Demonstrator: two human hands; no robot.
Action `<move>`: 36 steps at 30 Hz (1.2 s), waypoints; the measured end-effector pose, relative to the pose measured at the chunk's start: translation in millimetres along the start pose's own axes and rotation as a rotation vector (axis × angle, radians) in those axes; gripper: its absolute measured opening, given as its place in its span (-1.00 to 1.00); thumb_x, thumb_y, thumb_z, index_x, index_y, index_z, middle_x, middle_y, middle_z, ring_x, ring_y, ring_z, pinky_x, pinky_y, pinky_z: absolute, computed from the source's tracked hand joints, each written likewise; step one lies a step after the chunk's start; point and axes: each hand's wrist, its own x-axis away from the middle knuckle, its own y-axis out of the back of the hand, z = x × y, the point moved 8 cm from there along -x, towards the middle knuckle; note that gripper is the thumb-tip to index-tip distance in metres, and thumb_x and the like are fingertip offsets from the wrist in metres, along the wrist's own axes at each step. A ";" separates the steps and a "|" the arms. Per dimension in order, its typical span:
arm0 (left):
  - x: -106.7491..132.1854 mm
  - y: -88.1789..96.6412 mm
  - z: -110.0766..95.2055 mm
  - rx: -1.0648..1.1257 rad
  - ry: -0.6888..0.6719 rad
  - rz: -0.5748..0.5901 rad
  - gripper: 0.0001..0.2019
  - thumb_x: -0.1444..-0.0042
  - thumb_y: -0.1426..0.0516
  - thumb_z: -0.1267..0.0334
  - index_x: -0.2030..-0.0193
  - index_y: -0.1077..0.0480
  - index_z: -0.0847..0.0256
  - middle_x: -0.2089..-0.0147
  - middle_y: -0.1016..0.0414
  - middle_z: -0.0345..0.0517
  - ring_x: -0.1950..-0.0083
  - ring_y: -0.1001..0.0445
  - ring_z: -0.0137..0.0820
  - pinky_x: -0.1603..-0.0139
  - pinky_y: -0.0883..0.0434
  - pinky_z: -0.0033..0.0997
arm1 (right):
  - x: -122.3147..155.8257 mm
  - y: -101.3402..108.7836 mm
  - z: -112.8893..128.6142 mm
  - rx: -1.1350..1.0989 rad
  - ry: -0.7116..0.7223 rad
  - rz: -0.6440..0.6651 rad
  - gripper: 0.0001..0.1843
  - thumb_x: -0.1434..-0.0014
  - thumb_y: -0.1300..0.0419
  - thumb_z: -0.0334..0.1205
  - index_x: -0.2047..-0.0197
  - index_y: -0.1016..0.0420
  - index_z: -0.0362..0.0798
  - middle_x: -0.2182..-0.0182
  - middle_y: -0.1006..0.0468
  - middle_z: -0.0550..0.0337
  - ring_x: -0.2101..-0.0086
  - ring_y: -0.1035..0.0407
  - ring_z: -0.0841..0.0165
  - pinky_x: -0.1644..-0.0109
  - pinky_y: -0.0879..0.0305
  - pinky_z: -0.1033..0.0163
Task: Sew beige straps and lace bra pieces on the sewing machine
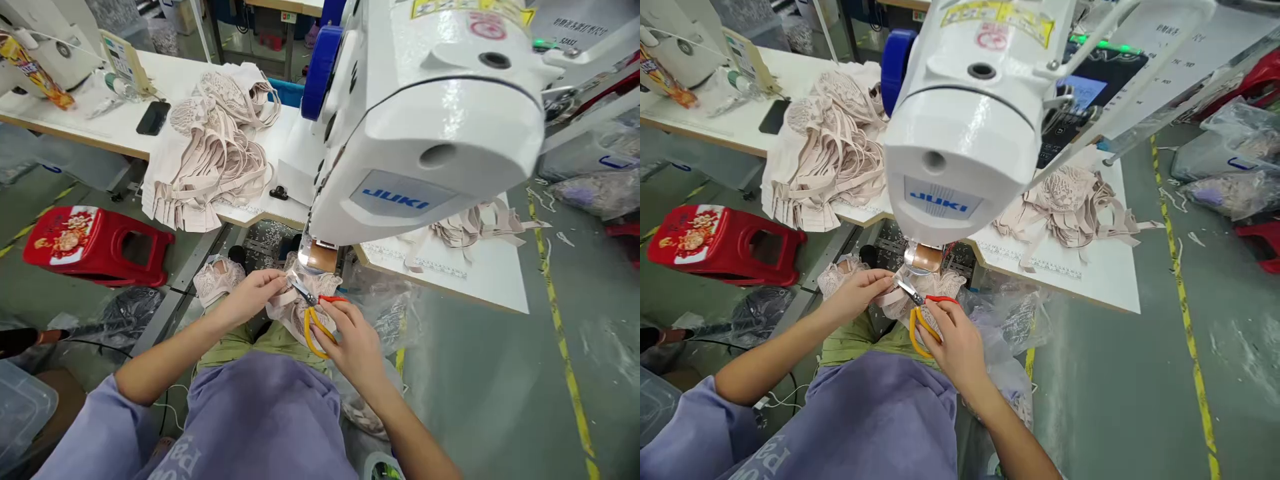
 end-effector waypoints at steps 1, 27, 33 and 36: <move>0.9 0.1 -1.8 -0.054 -0.014 0.008 -0.65 -0.20 -0.12 -0.06 0.27 -0.45 0.24 0.38 -0.41 -0.16 0.39 -0.32 -0.42 0.36 -0.28 -0.44 | -3.7 -0.5 1.5 -0.002 0.010 0.006 -0.61 -0.29 -0.19 -0.16 -0.16 -0.40 -0.02 0.07 -0.53 -0.03 0.12 -0.52 0.18 0.21 -0.51 0.14; -1.4 9.9 -21.0 -0.326 -0.070 0.031 -0.72 -0.31 -0.04 0.08 0.25 -0.44 0.23 0.49 -0.27 -0.32 0.52 -0.11 -0.55 0.50 -0.08 -0.54 | -7.2 -23.9 -14.7 -0.413 -0.139 0.121 -0.53 -0.19 -0.30 -0.16 -0.16 -0.40 0.08 -0.03 -0.51 0.03 0.12 -0.47 0.23 0.21 -0.46 0.18; -1.5 12.8 -19.9 -0.353 -0.052 -0.001 -0.68 -0.31 -0.04 0.04 0.29 -0.44 0.24 0.50 -0.31 -0.30 0.53 -0.14 -0.55 0.52 -0.11 -0.54 | -5.5 -22.6 -16.6 -0.396 -0.168 0.156 -0.61 -0.28 -0.24 -0.16 -0.17 -0.44 0.13 -0.01 -0.57 0.10 0.03 -0.49 0.24 0.01 -0.46 0.14; -4.1 14.7 -16.9 -0.307 -0.073 -0.022 -0.65 -0.31 -0.05 0.00 0.29 -0.45 0.23 0.46 -0.38 -0.25 0.50 -0.21 -0.53 0.50 -0.16 -0.53 | 2.9 -16.3 -21.7 -0.381 -0.194 0.126 -0.64 -0.30 -0.20 -0.14 -0.16 -0.47 0.12 0.03 -0.59 0.08 0.11 -0.51 0.24 0.11 -0.47 0.16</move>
